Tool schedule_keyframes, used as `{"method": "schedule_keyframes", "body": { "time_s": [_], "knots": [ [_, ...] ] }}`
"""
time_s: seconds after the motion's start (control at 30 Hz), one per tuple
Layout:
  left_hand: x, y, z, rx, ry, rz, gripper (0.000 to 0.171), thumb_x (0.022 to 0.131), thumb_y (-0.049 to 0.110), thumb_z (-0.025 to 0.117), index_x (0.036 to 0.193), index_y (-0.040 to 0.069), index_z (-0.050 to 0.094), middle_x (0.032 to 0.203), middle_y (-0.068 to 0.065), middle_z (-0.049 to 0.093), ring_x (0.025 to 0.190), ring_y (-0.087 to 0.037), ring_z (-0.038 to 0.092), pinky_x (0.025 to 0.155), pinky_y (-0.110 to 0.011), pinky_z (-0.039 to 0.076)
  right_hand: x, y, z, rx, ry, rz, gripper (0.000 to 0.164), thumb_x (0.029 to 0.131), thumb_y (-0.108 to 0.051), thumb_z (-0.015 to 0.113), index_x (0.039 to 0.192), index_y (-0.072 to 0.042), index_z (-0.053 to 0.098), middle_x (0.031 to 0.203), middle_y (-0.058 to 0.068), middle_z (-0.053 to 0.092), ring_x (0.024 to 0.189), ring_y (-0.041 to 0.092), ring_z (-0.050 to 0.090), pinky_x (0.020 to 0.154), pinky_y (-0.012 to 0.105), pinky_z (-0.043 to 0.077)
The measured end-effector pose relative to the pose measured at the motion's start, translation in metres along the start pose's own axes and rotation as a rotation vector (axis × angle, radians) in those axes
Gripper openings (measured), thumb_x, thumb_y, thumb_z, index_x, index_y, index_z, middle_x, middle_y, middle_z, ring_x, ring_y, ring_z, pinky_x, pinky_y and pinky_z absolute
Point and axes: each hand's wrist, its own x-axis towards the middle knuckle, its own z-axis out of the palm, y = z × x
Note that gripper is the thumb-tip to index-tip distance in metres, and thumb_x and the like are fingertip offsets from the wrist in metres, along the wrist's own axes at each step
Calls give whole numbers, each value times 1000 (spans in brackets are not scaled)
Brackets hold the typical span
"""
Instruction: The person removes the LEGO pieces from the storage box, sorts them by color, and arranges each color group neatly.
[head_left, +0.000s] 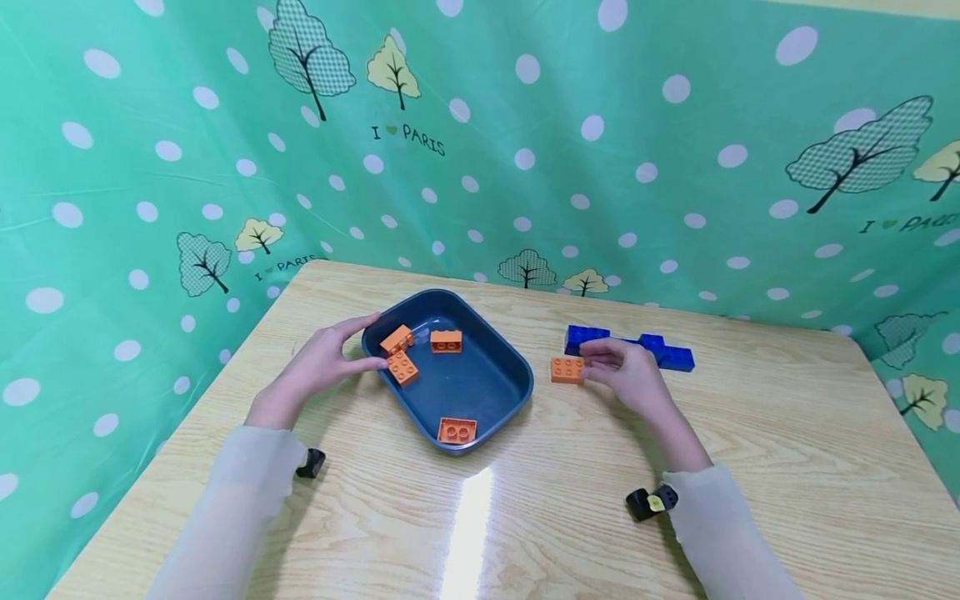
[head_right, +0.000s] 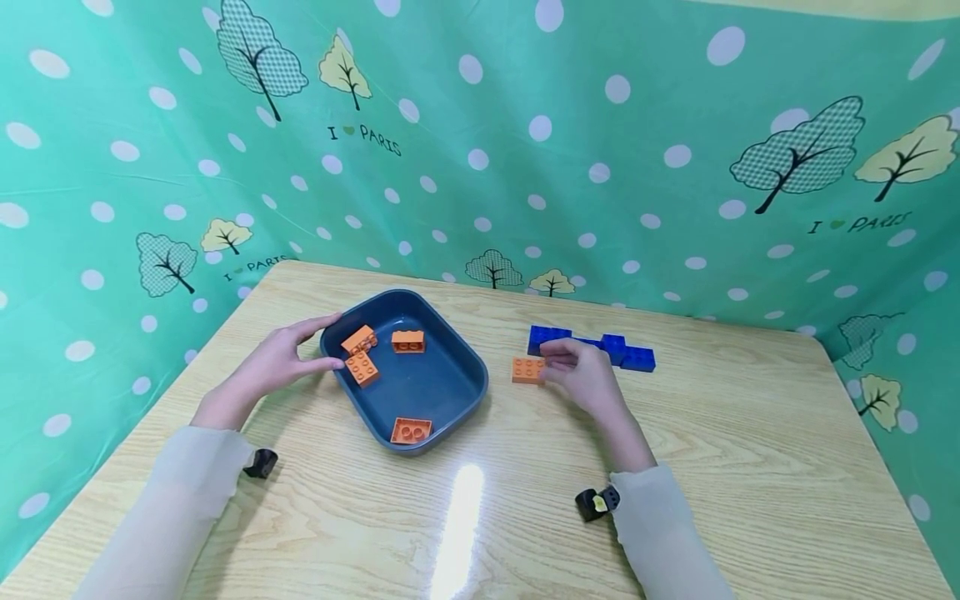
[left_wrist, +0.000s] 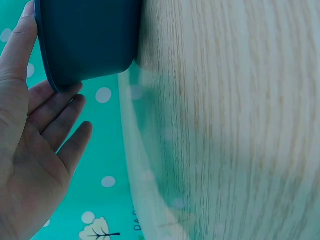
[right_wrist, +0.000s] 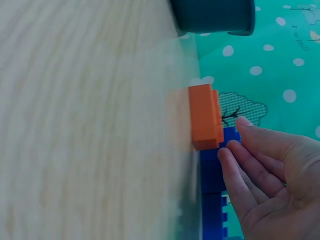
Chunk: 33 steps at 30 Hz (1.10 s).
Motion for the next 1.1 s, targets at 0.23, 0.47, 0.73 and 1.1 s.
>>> {"method": "schedule_keyframes", "body": {
  "time_s": [0.23, 0.47, 0.73, 1.1],
  "knots": [
    [0, 0, 1, -9, -1, -11, 84, 87, 40, 76, 155, 13, 36, 157, -21, 39, 144, -46, 36, 119, -61, 32, -1, -9, -2, 18, 13, -65, 38, 90, -10, 73, 127, -4, 65, 127, 19, 67, 117, 32, 67, 92, 25, 59],
    [0, 0, 0, -7, -8, -19, 85, 87, 43, 76, 156, 14, 35, 158, -21, 38, 144, -46, 34, 119, -61, 31, -4, -25, 3, 75, 17, -95, 41, 89, -9, 74, 128, -2, 64, 128, 20, 67, 118, 34, 66, 92, 19, 57],
    [0, 0, 0, -10, -9, -18, 84, 87, 42, 76, 156, 14, 35, 158, -21, 38, 144, -46, 35, 119, -61, 32, -7, -41, 13, 161, 34, -141, 42, 88, -7, 75, 128, 0, 64, 129, 22, 66, 121, 38, 64, 89, 13, 56],
    [0, 0, 0, -14, -16, -16, 85, 87, 42, 76, 156, 14, 35, 158, -21, 37, 144, -47, 34, 118, -61, 32, -5, -54, 35, 191, 19, -203, 40, 87, -6, 76, 125, -1, 66, 127, 20, 68, 120, 31, 66, 95, 21, 57]
  ]
}}
